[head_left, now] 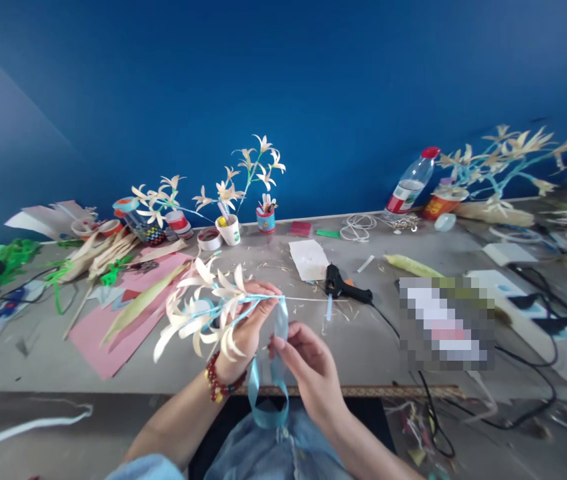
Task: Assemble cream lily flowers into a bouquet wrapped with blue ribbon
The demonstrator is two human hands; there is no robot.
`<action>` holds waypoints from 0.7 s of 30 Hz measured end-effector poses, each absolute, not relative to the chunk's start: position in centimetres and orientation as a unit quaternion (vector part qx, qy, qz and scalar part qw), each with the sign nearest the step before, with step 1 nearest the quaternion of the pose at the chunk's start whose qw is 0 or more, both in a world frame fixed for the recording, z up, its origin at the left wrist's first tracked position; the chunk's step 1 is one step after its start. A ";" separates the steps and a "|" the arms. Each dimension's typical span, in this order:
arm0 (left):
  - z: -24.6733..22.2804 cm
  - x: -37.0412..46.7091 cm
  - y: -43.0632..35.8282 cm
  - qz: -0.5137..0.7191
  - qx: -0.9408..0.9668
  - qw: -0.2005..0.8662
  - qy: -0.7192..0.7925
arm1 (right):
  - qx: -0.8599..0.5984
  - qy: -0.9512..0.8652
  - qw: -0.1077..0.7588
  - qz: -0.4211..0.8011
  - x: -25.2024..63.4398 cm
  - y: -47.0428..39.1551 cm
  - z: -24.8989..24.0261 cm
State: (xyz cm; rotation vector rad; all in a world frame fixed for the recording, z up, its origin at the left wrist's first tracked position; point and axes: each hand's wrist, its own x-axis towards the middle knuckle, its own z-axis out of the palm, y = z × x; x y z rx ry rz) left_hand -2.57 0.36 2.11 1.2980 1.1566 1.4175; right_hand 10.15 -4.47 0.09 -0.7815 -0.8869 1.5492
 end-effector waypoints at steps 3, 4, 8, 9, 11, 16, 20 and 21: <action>2.9 -2.7 0.2 0.596 0.550 0.343 0.473 | -0.302 -0.308 0.532 0.729 10.6 -4.9 0.8; 3.1 -2.8 0.1 0.589 0.562 0.333 0.476 | -0.276 -0.284 0.515 0.760 10.8 -5.0 1.0; 3.7 -3.2 0.0 0.587 0.590 0.312 0.457 | -0.193 -0.223 0.486 0.823 11.7 -5.1 1.6; 3.6 -3.4 0.1 0.585 0.599 0.304 0.454 | -0.190 -0.214 0.492 0.822 11.9 -5.0 1.8; 3.4 -3.9 0.4 0.573 0.623 0.283 0.452 | -0.203 -0.202 0.507 0.813 12.4 -4.9 2.1; 3.3 -5.0 0.6 0.526 0.684 0.237 0.446 | -0.224 -0.198 0.527 0.796 14.1 -4.6 2.8; 4.1 -5.4 0.3 0.467 0.714 0.265 0.450 | -0.187 -0.155 0.532 0.812 15.2 -3.8 2.9; 4.3 -5.5 0.2 0.464 0.709 0.290 0.445 | -0.179 -0.138 0.532 0.816 15.4 -3.5 2.9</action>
